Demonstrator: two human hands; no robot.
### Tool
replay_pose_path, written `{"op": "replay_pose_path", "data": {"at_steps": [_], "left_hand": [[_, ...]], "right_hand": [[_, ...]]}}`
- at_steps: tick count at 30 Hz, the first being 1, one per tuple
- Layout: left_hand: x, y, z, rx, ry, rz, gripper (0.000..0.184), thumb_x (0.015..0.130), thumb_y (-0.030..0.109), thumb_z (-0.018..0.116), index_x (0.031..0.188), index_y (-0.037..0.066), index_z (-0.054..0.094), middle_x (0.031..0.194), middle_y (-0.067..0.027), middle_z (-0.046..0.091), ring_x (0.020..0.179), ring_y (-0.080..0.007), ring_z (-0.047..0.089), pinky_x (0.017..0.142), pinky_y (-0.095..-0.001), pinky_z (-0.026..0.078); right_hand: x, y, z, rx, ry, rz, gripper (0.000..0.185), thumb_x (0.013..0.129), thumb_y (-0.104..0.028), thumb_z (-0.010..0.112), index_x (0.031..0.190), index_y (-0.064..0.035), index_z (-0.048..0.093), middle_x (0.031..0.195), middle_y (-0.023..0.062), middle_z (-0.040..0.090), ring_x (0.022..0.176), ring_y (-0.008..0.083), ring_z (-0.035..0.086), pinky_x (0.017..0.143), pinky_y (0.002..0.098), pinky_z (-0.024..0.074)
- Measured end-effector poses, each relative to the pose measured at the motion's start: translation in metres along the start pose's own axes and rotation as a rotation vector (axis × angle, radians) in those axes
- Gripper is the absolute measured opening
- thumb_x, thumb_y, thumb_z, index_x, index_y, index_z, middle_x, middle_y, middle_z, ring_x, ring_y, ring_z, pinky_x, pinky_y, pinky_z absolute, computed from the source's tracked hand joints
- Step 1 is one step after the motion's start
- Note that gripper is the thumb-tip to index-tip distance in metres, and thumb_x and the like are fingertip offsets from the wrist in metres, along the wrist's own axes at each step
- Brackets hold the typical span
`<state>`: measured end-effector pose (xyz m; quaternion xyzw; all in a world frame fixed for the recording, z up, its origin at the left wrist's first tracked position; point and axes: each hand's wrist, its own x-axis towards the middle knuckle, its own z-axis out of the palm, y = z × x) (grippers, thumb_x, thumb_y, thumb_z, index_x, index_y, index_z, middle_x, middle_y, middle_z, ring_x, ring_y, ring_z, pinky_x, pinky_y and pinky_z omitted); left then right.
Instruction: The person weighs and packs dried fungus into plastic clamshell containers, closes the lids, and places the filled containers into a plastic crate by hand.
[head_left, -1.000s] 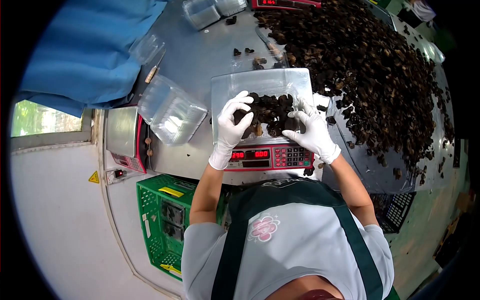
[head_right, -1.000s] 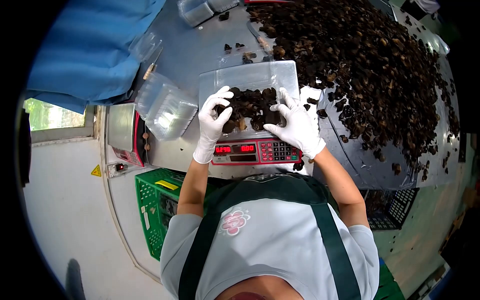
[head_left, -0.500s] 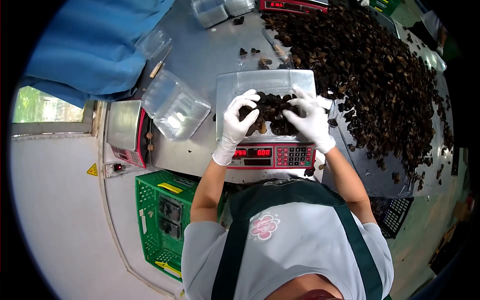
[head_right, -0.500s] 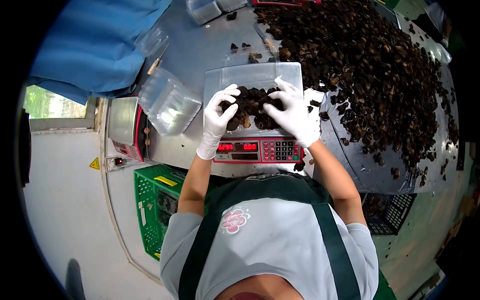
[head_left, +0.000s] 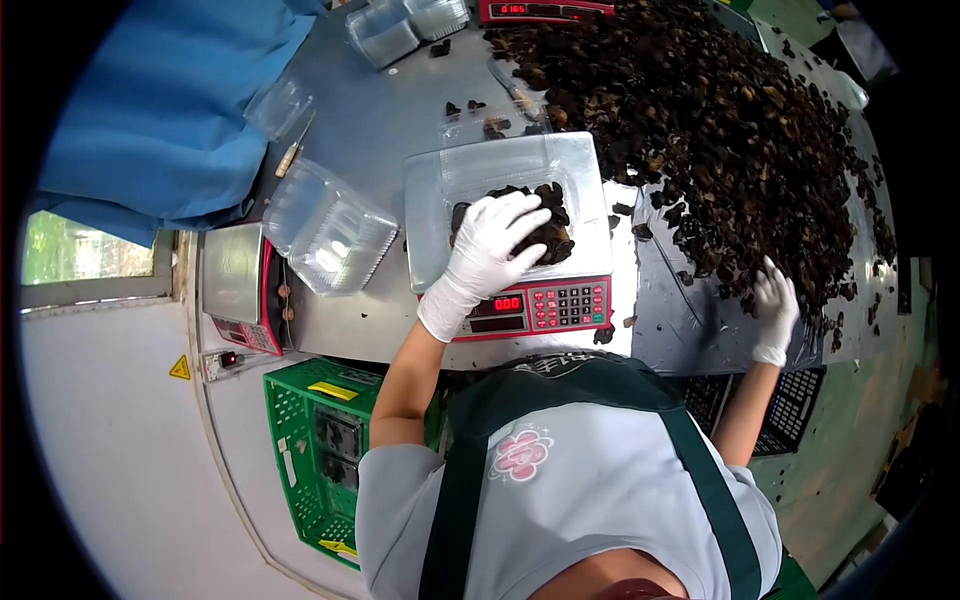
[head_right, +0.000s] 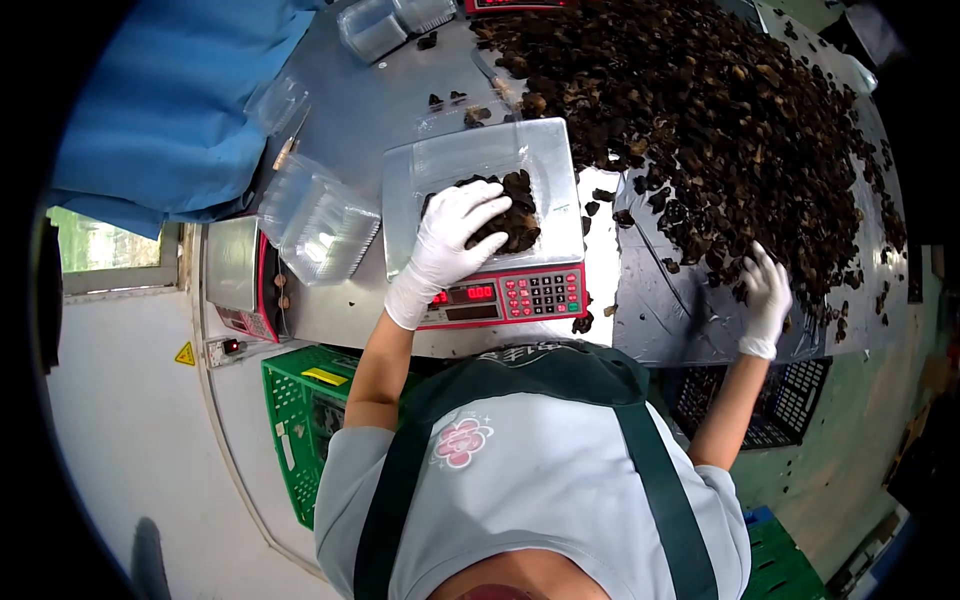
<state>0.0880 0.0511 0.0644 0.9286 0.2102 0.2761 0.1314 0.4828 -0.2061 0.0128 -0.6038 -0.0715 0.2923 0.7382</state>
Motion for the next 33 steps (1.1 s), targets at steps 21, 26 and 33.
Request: {"op": "replay_pose_path", "data": {"at_steps": [21, 26, 33], "left_hand": [[-0.039, -0.020, -0.026, -0.286, 0.376, -0.638, 0.024, 0.083, 0.000, 0.062, 0.106, 0.003, 0.067, 0.113, -0.0095, 0.064, 0.108, -0.0198, 0.059, 0.096, -0.0315, 0.044], [-0.050, -0.021, -0.025, -0.307, 0.425, -0.683, 0.023, 0.083, -0.002, 0.061, 0.105, 0.001, 0.067, 0.112, -0.0094, 0.064, 0.106, -0.0190, 0.059, 0.095, -0.0309, 0.044], [-0.067, -0.031, -0.025, -0.339, 0.482, -0.719, 0.022, 0.086, -0.002, 0.058, 0.106, -0.001, 0.066, 0.111, -0.0100, 0.064, 0.105, -0.0186, 0.059, 0.094, -0.0302, 0.044]], "right_hand": [[0.031, 0.061, 0.052, -1.215, 0.015, -0.476, 0.032, 0.079, -0.033, 0.068, 0.104, -0.0123, 0.068, 0.096, 0.0095, 0.070, 0.086, 0.0252, 0.068, 0.078, 0.0343, 0.0534], [0.055, 0.108, 0.101, -1.565, -0.085, -0.478, 0.035, 0.076, -0.036, 0.071, 0.098, -0.0101, 0.064, 0.090, 0.0143, 0.067, 0.084, 0.0313, 0.065, 0.072, 0.0405, 0.0525], [0.067, 0.081, 0.086, -0.629, -0.119, -0.102, 0.011, 0.078, -0.015, 0.070, 0.082, -0.0051, 0.071, 0.071, -0.0037, 0.064, 0.066, 0.0041, 0.055, 0.062, 0.0205, 0.0442]]}}
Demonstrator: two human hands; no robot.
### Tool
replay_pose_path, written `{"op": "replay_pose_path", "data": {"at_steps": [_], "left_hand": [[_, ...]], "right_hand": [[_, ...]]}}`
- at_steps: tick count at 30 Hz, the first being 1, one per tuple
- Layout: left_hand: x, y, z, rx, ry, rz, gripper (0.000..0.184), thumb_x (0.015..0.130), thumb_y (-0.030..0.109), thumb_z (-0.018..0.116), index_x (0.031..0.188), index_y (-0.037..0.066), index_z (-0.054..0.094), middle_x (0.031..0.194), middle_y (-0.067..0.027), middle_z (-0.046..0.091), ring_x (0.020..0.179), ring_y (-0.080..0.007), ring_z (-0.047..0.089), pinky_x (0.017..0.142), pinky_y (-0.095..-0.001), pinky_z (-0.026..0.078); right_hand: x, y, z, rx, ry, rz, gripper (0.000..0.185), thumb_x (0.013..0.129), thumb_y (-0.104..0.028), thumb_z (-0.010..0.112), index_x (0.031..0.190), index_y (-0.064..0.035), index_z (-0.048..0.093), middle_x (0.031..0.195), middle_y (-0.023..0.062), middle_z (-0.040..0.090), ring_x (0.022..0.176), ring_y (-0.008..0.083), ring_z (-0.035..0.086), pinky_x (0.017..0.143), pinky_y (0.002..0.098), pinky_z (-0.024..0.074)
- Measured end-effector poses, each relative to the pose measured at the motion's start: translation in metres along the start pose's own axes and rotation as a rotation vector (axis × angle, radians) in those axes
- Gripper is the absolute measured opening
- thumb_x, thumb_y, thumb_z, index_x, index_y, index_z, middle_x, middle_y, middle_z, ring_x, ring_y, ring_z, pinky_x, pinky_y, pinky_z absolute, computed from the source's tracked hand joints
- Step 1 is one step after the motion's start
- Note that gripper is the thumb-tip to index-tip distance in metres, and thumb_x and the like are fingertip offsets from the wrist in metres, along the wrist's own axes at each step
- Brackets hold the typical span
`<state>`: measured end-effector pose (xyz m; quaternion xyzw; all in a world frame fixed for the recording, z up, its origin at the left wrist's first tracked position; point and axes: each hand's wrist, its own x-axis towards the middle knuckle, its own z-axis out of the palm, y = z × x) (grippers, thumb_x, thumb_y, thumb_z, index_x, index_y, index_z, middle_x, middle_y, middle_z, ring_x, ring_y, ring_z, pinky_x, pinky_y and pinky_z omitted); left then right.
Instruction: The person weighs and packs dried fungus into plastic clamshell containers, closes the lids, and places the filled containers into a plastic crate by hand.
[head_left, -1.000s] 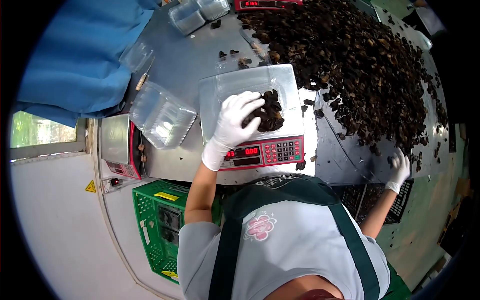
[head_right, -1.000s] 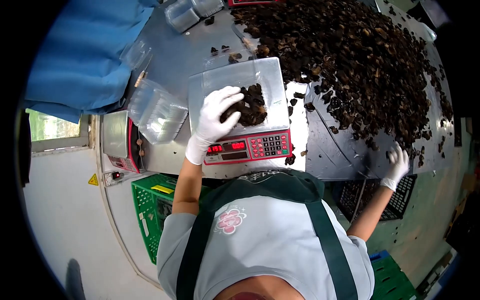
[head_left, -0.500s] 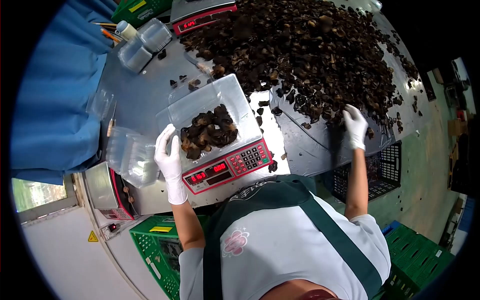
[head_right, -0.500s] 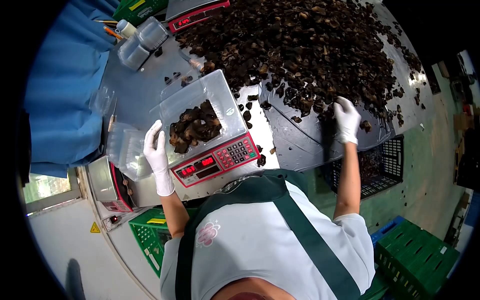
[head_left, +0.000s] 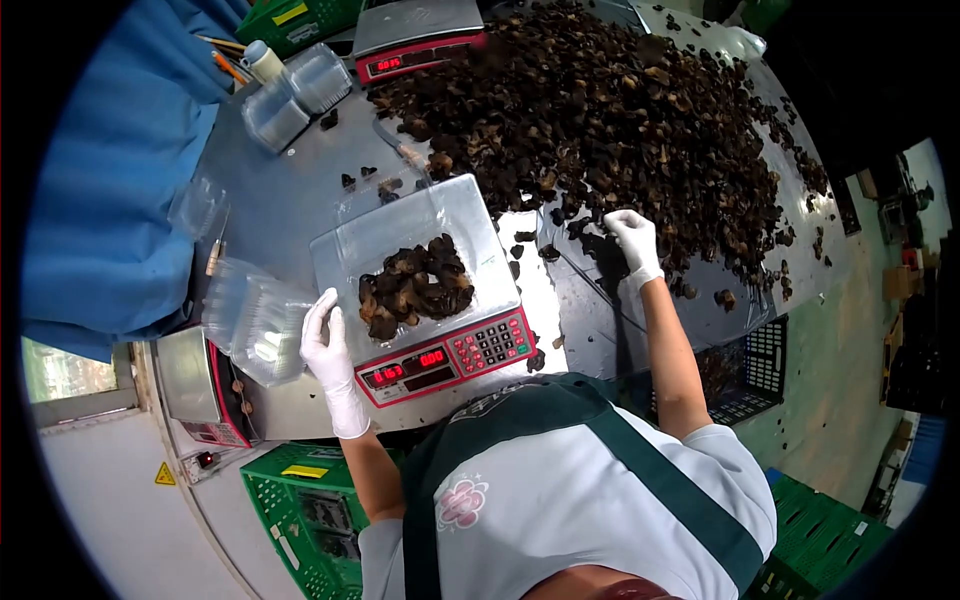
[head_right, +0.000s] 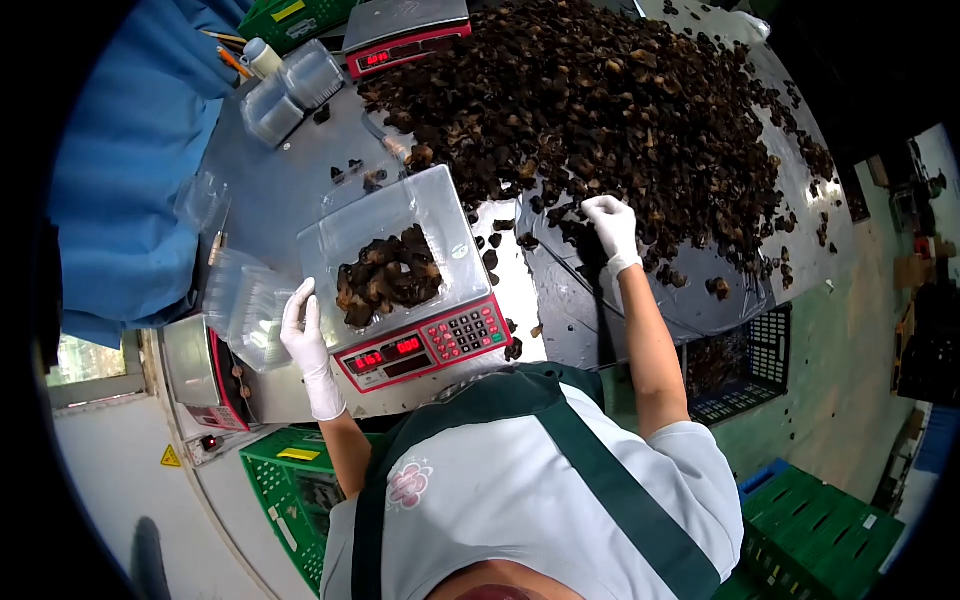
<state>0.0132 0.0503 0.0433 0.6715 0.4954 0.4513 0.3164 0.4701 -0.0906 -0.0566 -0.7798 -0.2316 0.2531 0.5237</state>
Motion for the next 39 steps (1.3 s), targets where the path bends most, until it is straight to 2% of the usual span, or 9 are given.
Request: {"op": "replay_pose_path", "data": {"at_steps": [4, 8, 12, 18, 24, 28, 33, 37, 39], "left_hand": [[0.006, 0.001, 0.005, -0.021, 0.012, -0.008, 0.022, 0.086, -0.002, 0.057, 0.106, -0.001, 0.066, 0.110, -0.0098, 0.065, 0.105, -0.0187, 0.060, 0.094, -0.0301, 0.044], [0.011, 0.007, 0.012, -0.005, -0.008, -0.016, 0.022, 0.086, -0.002, 0.056, 0.105, -0.001, 0.066, 0.110, -0.0105, 0.065, 0.104, -0.0192, 0.060, 0.094, -0.0310, 0.045], [0.014, 0.008, 0.012, 0.019, -0.015, -0.012, 0.021, 0.086, -0.002, 0.056, 0.104, -0.001, 0.066, 0.110, -0.0108, 0.065, 0.105, -0.0197, 0.060, 0.094, -0.0314, 0.045], [0.014, 0.001, 0.013, -0.023, -0.006, -0.035, 0.021, 0.086, -0.003, 0.056, 0.105, -0.003, 0.065, 0.109, -0.0116, 0.064, 0.102, -0.0208, 0.060, 0.093, -0.0316, 0.045], [0.015, -0.007, 0.015, 0.016, -0.021, 0.005, 0.020, 0.085, -0.002, 0.057, 0.102, -0.002, 0.066, 0.105, -0.0123, 0.066, 0.101, -0.0220, 0.061, 0.093, -0.0320, 0.045], [0.017, -0.006, 0.016, 0.022, -0.021, 0.003, 0.020, 0.084, -0.001, 0.057, 0.102, -0.002, 0.066, 0.105, -0.0124, 0.066, 0.101, -0.0223, 0.061, 0.093, -0.0327, 0.045], [0.017, -0.005, 0.014, 0.000, -0.006, -0.033, 0.020, 0.084, -0.002, 0.056, 0.101, -0.003, 0.066, 0.105, -0.0120, 0.066, 0.100, -0.0219, 0.060, 0.093, -0.0328, 0.044], [0.016, -0.007, 0.010, -0.020, -0.017, -0.054, 0.019, 0.085, -0.002, 0.056, 0.102, -0.003, 0.066, 0.105, -0.0115, 0.066, 0.100, -0.0208, 0.060, 0.093, -0.0322, 0.044], [0.017, -0.007, 0.010, -0.019, -0.009, -0.054, 0.019, 0.086, -0.002, 0.056, 0.102, -0.003, 0.066, 0.104, -0.0111, 0.065, 0.100, -0.0200, 0.060, 0.092, -0.0315, 0.045]], "right_hand": [[0.030, -0.011, -0.015, 0.040, 0.079, -0.042, 0.014, 0.079, -0.016, 0.072, 0.086, -0.0042, 0.070, 0.074, -0.0027, 0.065, 0.068, 0.0042, 0.056, 0.063, 0.0208, 0.0455], [0.068, -0.019, -0.011, -0.595, 0.276, -0.190, 0.022, 0.073, -0.026, 0.071, 0.089, -0.0121, 0.072, 0.081, 0.0085, 0.070, 0.067, 0.0232, 0.066, 0.069, 0.0334, 0.0537], [0.076, -0.032, 0.015, -0.921, 0.222, -0.440, 0.038, 0.070, -0.035, 0.073, 0.101, -0.0137, 0.069, 0.097, 0.0095, 0.068, 0.100, 0.0320, 0.058, 0.083, 0.0418, 0.0502], [0.061, -0.028, 0.059, -0.943, -0.050, -0.446, 0.022, 0.076, -0.027, 0.068, 0.090, -0.0100, 0.068, 0.083, 0.0150, 0.067, 0.083, 0.0333, 0.064, 0.072, 0.0420, 0.0524], [0.060, -0.013, 0.042, -0.441, 0.060, -0.327, 0.016, 0.076, -0.022, 0.066, 0.085, -0.0084, 0.069, 0.082, 0.0123, 0.068, 0.077, 0.0292, 0.066, 0.072, 0.0374, 0.0521], [0.058, -0.031, 0.020, 0.375, -0.076, 0.045, 0.015, 0.078, -0.011, 0.068, 0.093, -0.0084, 0.069, 0.087, -0.0002, 0.067, 0.080, 0.0107, 0.061, 0.072, 0.0290, 0.0492], [0.061, -0.054, 0.001, 1.193, -0.120, 0.288, 0.027, 0.080, -0.017, 0.054, 0.104, -0.0079, 0.061, 0.087, 0.0038, 0.060, 0.091, 0.0260, 0.060, 0.082, 0.0418, 0.0490], [0.079, -0.047, 0.008, 1.226, -0.246, 0.397, 0.029, 0.082, -0.034, 0.066, 0.067, -0.0115, 0.059, 0.083, 0.0062, 0.062, 0.066, 0.0161, 0.057, 0.060, 0.0268, 0.0503], [0.072, -0.051, 0.021, 0.617, -0.211, 0.254, 0.030, 0.080, -0.037, 0.069, 0.076, -0.0076, 0.064, 0.082, 0.0033, 0.066, 0.062, 0.0132, 0.055, 0.062, 0.0277, 0.0495]]}}
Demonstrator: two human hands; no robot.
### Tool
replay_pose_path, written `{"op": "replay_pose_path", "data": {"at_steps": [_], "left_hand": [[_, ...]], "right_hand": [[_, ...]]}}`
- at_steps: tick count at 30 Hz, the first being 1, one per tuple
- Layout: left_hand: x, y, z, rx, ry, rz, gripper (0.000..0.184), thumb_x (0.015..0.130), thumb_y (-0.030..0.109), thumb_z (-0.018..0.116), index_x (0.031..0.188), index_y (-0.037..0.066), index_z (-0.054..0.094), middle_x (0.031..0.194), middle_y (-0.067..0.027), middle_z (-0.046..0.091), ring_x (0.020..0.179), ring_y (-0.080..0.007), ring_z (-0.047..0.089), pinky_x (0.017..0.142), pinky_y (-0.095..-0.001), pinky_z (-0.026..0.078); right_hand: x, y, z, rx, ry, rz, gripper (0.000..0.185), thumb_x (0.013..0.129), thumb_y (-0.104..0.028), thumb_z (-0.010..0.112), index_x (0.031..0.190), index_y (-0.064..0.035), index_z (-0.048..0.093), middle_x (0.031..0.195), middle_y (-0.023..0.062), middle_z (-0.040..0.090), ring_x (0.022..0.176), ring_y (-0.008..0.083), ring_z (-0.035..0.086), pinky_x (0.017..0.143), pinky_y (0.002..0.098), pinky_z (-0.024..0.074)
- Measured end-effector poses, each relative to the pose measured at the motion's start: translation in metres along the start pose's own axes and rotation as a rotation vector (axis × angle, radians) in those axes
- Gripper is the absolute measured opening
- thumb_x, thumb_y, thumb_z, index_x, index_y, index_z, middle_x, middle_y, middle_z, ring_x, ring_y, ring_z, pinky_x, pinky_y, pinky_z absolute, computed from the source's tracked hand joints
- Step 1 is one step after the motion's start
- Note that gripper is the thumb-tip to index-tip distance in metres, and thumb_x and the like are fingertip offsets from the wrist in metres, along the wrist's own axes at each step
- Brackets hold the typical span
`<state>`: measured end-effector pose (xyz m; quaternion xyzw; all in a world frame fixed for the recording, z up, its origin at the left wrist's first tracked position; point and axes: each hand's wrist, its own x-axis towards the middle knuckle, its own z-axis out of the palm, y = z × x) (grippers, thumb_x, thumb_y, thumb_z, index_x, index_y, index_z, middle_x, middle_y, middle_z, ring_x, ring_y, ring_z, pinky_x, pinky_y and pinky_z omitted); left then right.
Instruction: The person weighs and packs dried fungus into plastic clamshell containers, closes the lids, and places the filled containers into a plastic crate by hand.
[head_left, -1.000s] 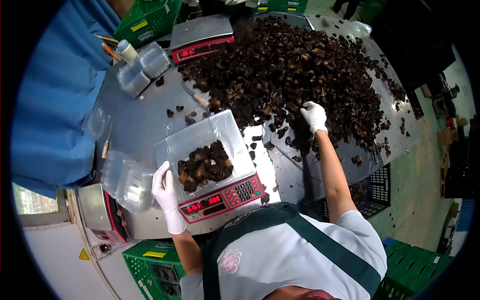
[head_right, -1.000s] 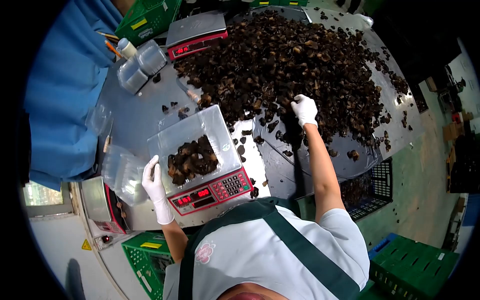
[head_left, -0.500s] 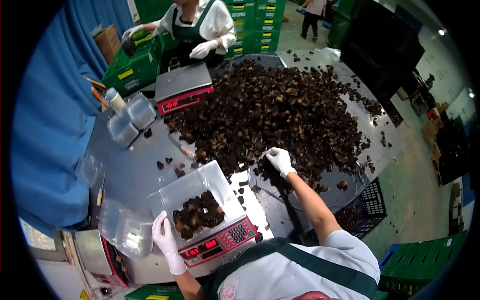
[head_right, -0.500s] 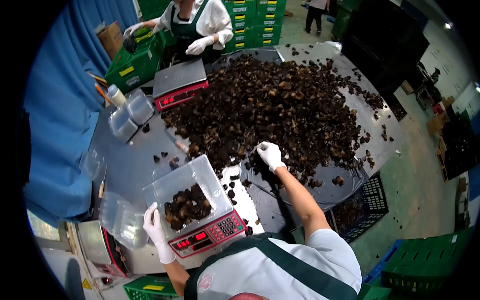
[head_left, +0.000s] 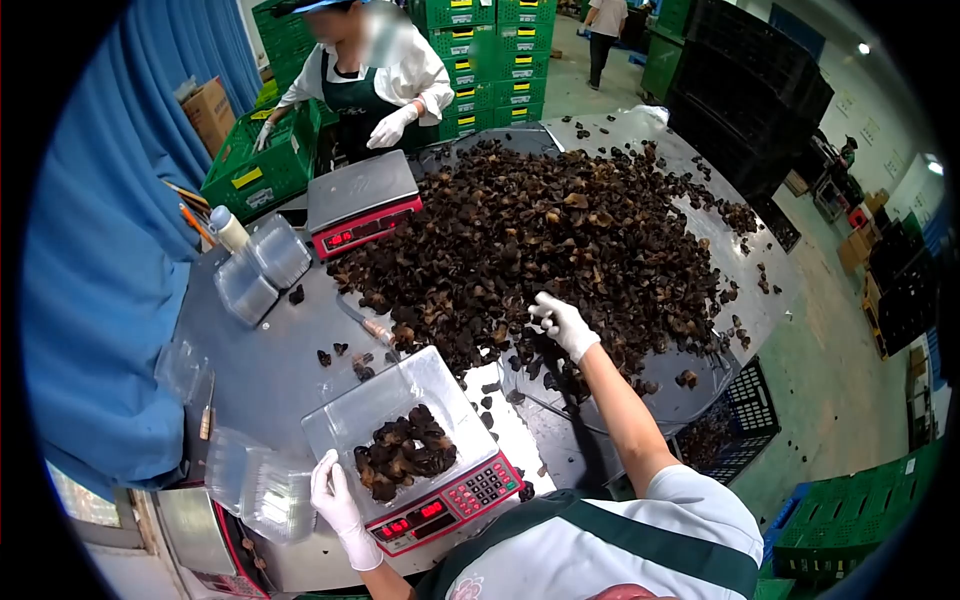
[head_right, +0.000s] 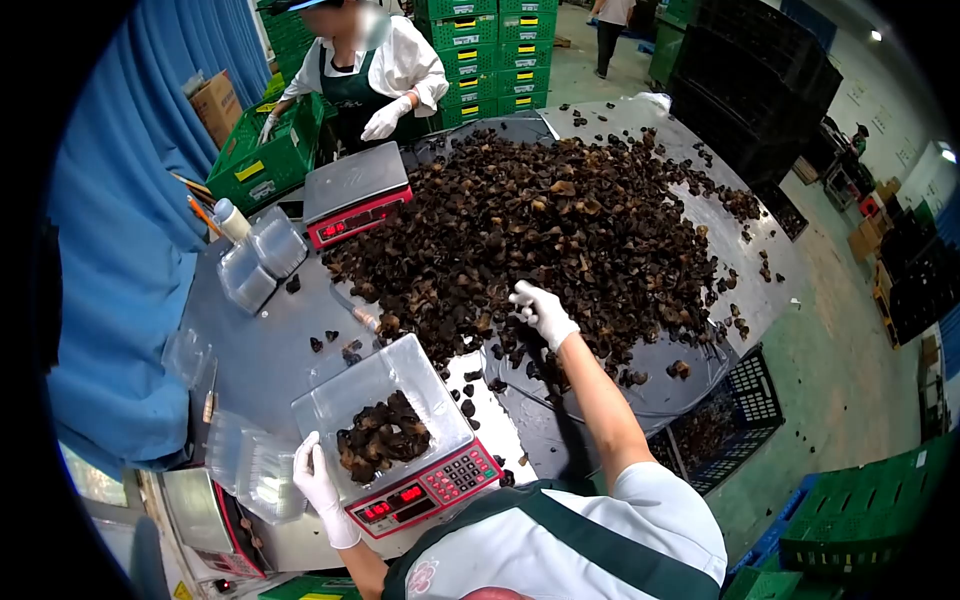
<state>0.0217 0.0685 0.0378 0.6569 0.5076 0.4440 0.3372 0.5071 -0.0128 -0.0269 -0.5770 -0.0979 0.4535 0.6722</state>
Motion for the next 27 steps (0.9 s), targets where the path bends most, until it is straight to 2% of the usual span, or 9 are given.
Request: {"op": "replay_pose_path", "data": {"at_steps": [1, 2, 5, 9, 15, 18, 23, 25, 27], "left_hand": [[0.000, 0.000, 0.000, 0.002, 0.001, -0.001, 0.019, 0.086, -0.002, 0.056, 0.102, -0.003, 0.066, 0.104, -0.0111, 0.065, 0.100, -0.0200, 0.060, 0.092, -0.0315, 0.045], [0.000, 0.000, 0.000, -0.013, 0.003, -0.002, 0.019, 0.086, -0.002, 0.056, 0.102, -0.003, 0.066, 0.104, -0.0110, 0.065, 0.099, -0.0198, 0.060, 0.091, -0.0313, 0.045], [0.000, -0.002, 0.000, -0.009, 0.006, 0.006, 0.018, 0.086, -0.001, 0.056, 0.102, -0.003, 0.066, 0.104, -0.0108, 0.065, 0.099, -0.0196, 0.060, 0.090, -0.0308, 0.045], [-0.002, 0.005, -0.002, 0.005, 0.011, 0.029, 0.018, 0.088, 0.003, 0.057, 0.102, -0.002, 0.067, 0.104, -0.0101, 0.066, 0.098, -0.0183, 0.061, 0.091, -0.0303, 0.045], [-0.005, 0.004, -0.002, -0.044, 0.017, 0.017, 0.018, 0.088, 0.003, 0.057, 0.102, -0.002, 0.067, 0.102, -0.0093, 0.066, 0.096, -0.0170, 0.061, 0.088, -0.0295, 0.046], [-0.006, 0.008, -0.001, -0.031, 0.016, 0.041, 0.018, 0.088, 0.003, 0.057, 0.103, -0.001, 0.067, 0.102, -0.0088, 0.067, 0.095, -0.0165, 0.061, 0.087, -0.0289, 0.047], [-0.010, 0.012, -0.002, -0.061, 0.018, 0.014, 0.019, 0.087, 0.001, 0.058, 0.103, -0.003, 0.066, 0.104, -0.0102, 0.065, 0.097, -0.0179, 0.061, 0.089, -0.0296, 0.047], [-0.012, 0.015, -0.006, -0.064, 0.020, 0.006, 0.019, 0.087, 0.002, 0.058, 0.104, -0.003, 0.066, 0.104, -0.0102, 0.065, 0.096, -0.0178, 0.061, 0.088, -0.0294, 0.047], [-0.013, 0.014, -0.009, -0.053, 0.031, 0.014, 0.019, 0.088, 0.003, 0.058, 0.103, -0.003, 0.066, 0.103, -0.0101, 0.066, 0.096, -0.0176, 0.061, 0.088, -0.0291, 0.047]], "right_hand": [[-0.010, 0.001, 0.017, -0.352, 0.073, -0.074, 0.031, 0.080, -0.037, 0.070, 0.080, -0.0056, 0.066, 0.082, 0.0020, 0.067, 0.063, 0.0129, 0.056, 0.063, 0.0278, 0.0494], [0.007, 0.031, 0.012, -0.670, -0.004, -0.350, 0.035, 0.077, -0.035, 0.072, 0.091, -0.0036, 0.067, 0.083, 0.0026, 0.069, 0.070, 0.0139, 0.061, 0.068, 0.0292, 0.0499], [-0.022, 0.045, 0.032, -1.497, -0.053, -0.424, 0.029, 0.074, -0.031, 0.072, 0.094, -0.0094, 0.069, 0.088, 0.0137, 0.069, 0.083, 0.0274, 0.066, 0.075, 0.0360, 0.0519], [-0.033, 0.074, 0.030, -1.508, 0.000, -0.554, 0.020, 0.077, -0.028, 0.065, 0.087, -0.0112, 0.068, 0.085, 0.0111, 0.067, 0.081, 0.0302, 0.065, 0.072, 0.0393, 0.0519], [-0.045, 0.075, 0.017, -1.125, 0.173, -0.577, 0.023, 0.078, -0.029, 0.069, 0.087, -0.0082, 0.068, 0.083, 0.0107, 0.068, 0.079, 0.0288, 0.066, 0.071, 0.0355, 0.0517], [-0.053, 0.083, 0.010, -1.179, 0.136, -0.530, 0.028, 0.076, -0.030, 0.071, 0.093, -0.0086, 0.068, 0.089, 0.0109, 0.068, 0.083, 0.0286, 0.065, 0.073, 0.0358, 0.0517], [-0.060, 0.095, 0.005, -1.337, 0.039, -0.696, 0.032, 0.075, -0.030, 0.072, 0.098, -0.0084, 0.068, 0.095, 0.0123, 0.067, 0.089, 0.0298, 0.064, 0.079, 0.0364, 0.0511], [-0.065, 0.085, 0.012, -1.151, 0.100, -0.616, 0.027, 0.077, -0.028, 0.071, 0.094, -0.0072, 0.069, 0.095, 0.0123, 0.068, 0.087, 0.0286, 0.065, 0.079, 0.0351, 0.0511], [-0.055, 0.087, 0.009, -0.728, 0.116, -0.572, 0.025, 0.082, -0.027, 0.070, 0.093, -0.0047, 0.068, 0.083, 0.0052, 0.068, 0.071, 0.0141, 0.063, 0.067, 0.0266, 0.0493]]}}
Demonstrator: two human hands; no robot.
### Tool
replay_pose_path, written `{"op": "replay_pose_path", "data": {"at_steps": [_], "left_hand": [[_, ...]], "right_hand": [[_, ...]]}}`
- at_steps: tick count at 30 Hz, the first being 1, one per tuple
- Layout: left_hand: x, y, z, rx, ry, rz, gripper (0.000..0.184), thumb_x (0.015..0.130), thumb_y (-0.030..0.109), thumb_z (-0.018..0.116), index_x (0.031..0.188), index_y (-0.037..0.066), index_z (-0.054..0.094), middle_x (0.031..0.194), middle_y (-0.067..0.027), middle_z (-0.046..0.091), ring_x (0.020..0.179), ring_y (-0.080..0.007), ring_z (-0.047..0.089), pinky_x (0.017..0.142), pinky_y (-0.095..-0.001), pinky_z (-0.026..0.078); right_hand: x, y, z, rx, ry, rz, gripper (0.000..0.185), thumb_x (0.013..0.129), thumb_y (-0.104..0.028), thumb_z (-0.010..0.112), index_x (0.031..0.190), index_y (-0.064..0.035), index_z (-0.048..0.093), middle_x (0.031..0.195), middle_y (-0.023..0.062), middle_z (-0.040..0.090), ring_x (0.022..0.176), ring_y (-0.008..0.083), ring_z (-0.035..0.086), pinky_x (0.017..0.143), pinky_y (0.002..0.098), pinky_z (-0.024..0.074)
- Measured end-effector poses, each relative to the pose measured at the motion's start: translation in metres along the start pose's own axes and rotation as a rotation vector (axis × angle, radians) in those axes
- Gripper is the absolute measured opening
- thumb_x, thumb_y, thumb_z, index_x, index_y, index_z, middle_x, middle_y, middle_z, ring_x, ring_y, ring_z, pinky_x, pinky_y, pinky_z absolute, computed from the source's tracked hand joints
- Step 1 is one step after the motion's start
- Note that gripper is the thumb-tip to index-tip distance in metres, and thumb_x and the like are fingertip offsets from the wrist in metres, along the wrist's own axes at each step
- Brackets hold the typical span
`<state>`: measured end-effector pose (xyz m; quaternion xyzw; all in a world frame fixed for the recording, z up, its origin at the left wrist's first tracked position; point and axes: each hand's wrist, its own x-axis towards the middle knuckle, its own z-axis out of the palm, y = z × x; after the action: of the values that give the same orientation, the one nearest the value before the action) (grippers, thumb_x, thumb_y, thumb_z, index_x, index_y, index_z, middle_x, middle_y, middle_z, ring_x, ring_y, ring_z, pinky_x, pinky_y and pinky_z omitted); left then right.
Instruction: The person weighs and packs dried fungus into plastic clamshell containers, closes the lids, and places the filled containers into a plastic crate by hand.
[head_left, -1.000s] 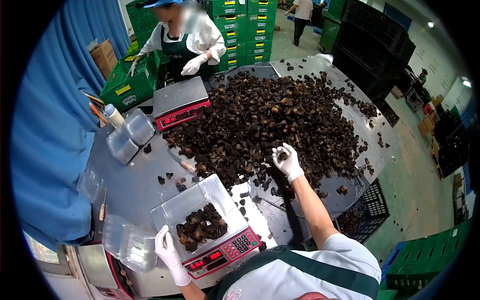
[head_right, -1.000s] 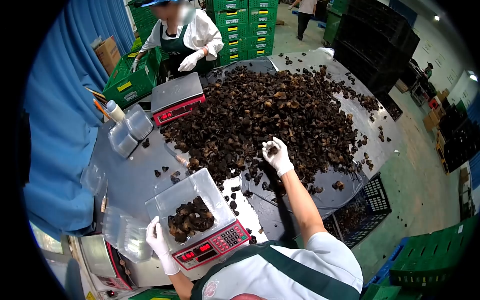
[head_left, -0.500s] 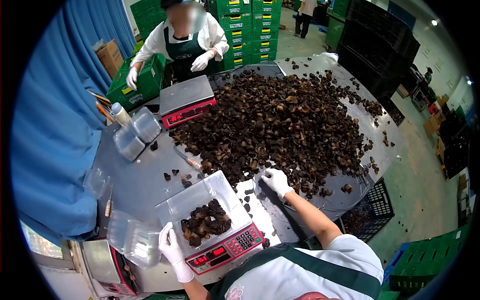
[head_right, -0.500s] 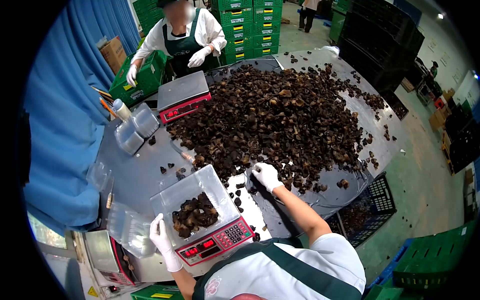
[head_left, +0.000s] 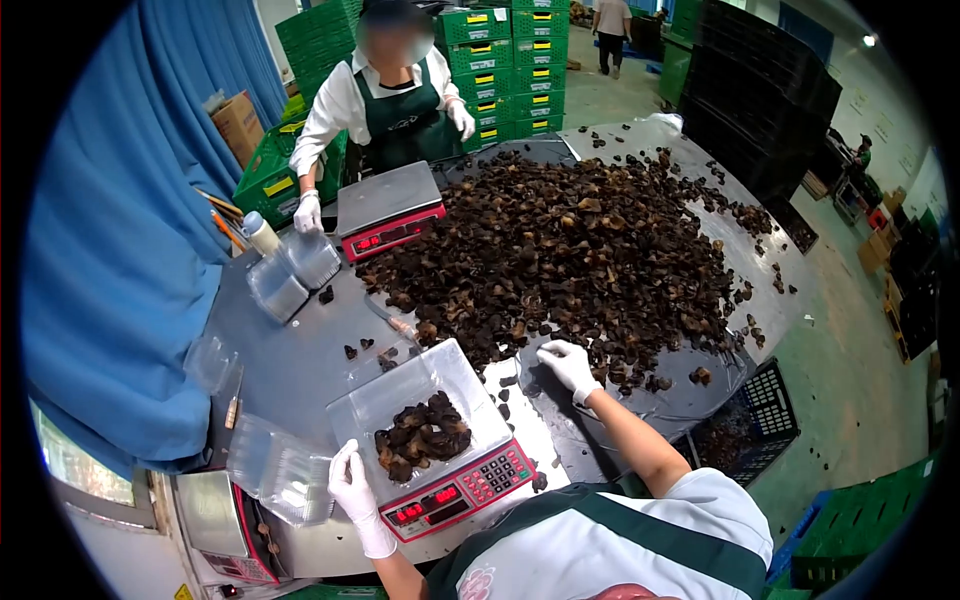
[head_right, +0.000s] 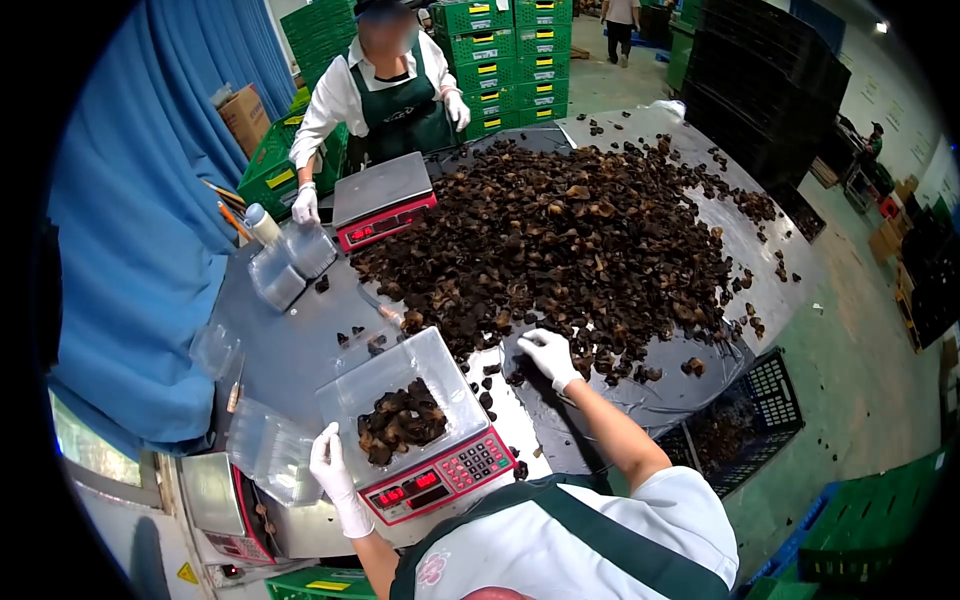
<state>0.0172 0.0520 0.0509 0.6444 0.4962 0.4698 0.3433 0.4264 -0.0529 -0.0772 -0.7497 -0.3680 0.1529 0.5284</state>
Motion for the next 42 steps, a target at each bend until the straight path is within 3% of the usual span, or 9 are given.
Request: {"op": "replay_pose_path", "data": {"at_steps": [4, 10, 14, 18, 21, 26, 34, 37, 42], "left_hand": [[-0.002, -0.006, -0.003, 0.023, 0.006, 0.020, 0.019, 0.088, 0.004, 0.058, 0.103, -0.001, 0.068, 0.100, -0.0078, 0.067, 0.094, -0.0157, 0.062, 0.086, -0.0283, 0.046], [-0.002, -0.006, -0.002, -0.032, 0.010, 0.002, 0.018, 0.088, 0.003, 0.057, 0.101, -0.003, 0.067, 0.101, -0.0097, 0.066, 0.095, -0.0176, 0.061, 0.088, -0.0298, 0.046], [-0.004, -0.003, -0.003, -0.041, 0.008, 0.004, 0.017, 0.088, 0.003, 0.057, 0.101, -0.003, 0.067, 0.101, -0.0093, 0.066, 0.095, -0.0173, 0.061, 0.088, -0.0297, 0.046], [-0.004, -0.002, -0.001, -0.035, 0.002, -0.008, 0.017, 0.088, 0.003, 0.057, 0.101, -0.003, 0.067, 0.102, -0.0091, 0.066, 0.096, -0.0172, 0.061, 0.088, -0.0296, 0.046], [-0.006, -0.003, 0.005, -0.072, -0.002, -0.008, 0.017, 0.087, 0.002, 0.058, 0.100, -0.002, 0.067, 0.102, -0.0094, 0.066, 0.096, -0.0178, 0.061, 0.088, -0.0299, 0.046], [-0.009, 0.002, 0.015, -0.035, -0.059, 0.025, 0.017, 0.089, 0.004, 0.056, 0.102, -0.002, 0.067, 0.102, -0.0087, 0.067, 0.096, -0.0164, 0.062, 0.089, -0.0292, 0.046], [-0.014, 0.004, 0.020, 0.042, -0.079, 0.059, 0.018, 0.086, 0.001, 0.057, 0.102, -0.001, 0.067, 0.101, -0.0098, 0.067, 0.096, -0.0180, 0.062, 0.090, -0.0296, 0.046], [-0.003, -0.009, 0.019, -0.064, -0.027, 0.015, 0.023, 0.086, 0.000, 0.057, 0.108, -0.002, 0.064, 0.108, -0.0095, 0.065, 0.098, -0.0173, 0.061, 0.089, -0.0292, 0.046], [0.031, -0.030, 0.020, -0.070, -0.030, -0.148, 0.046, 0.086, 0.002, 0.060, 0.130, 0.001, 0.049, 0.126, -0.0115, 0.054, 0.109, -0.0194, 0.055, 0.093, -0.0301, 0.045]], "right_hand": [[0.013, -0.038, -0.022, 0.860, -0.013, 0.625, 0.037, 0.087, -0.047, 0.062, 0.083, -0.0101, 0.062, 0.069, -0.0012, 0.059, 0.055, 0.0080, 0.049, 0.046, 0.0214, 0.0339], [0.017, -0.057, -0.021, 1.098, -0.178, 0.903, 0.032, 0.088, -0.043, 0.062, 0.091, -0.0111, 0.063, 0.076, 0.0012, 0.063, 0.046, 0.0095, 0.046, 0.036, 0.0154, 0.0337], [0.011, -0.074, -0.013, 0.557, -0.397, 0.541, 0.024, 0.088, -0.030, 0.063, 0.090, -0.0069, 0.065, 0.076, -0.0005, 0.064, 0.050, 0.0062, 0.045, 0.043, 0.0209, 0.0326], [-0.003, -0.141, 0.010, 0.239, -0.449, 0.151, 0.037, 0.087, -0.038, 0.063, 0.104, -0.0049, 0.066, 0.086, 0.0045, 0.068, 0.070, 0.0082, 0.061, 0.062, 0.0249, 0.0491], [-0.026, -0.193, 0.031, 0.099, -0.409, -0.252, 0.034, 0.088, -0.031, 0.059, 0.111, -0.0058, 0.059, 0.100, 0.0142, 0.064, 0.087, 0.0246, 0.064, 0.078, 0.0322, 0.0496], [-0.059, -0.214, 0.075, -0.272, -0.515, -0.902, 0.040, 0.088, -0.032, 0.059, 0.118, -0.0056, 0.055, 0.118, 0.0148, 0.056, 0.106, 0.0286, 0.054, 0.087, 0.0375, 0.0451], [-0.056, -0.191, 0.078, -0.195, -0.503, -0.865, 0.051, 0.089, -0.038, 0.057, 0.126, -0.0031, 0.051, 0.136, 0.0226, 0.043, 0.122, 0.0373, 0.044, 0.103, 0.0432, 0.0363], [-0.048, -0.190, 0.062, -0.041, -0.580, -0.541, 0.046, 0.091, -0.035, 0.056, 0.126, -0.0053, 0.051, 0.138, 0.0206, 0.042, 0.123, 0.0355, 0.044, 0.104, 0.0411, 0.0354], [-0.030, -0.172, 0.045, 0.055, -0.408, -0.335, 0.040, 0.088, -0.030, 0.058, 0.120, -0.0073, 0.056, 0.114, 0.0150, 0.060, 0.101, 0.0286, 0.059, 0.088, 0.0363, 0.0468]]}}
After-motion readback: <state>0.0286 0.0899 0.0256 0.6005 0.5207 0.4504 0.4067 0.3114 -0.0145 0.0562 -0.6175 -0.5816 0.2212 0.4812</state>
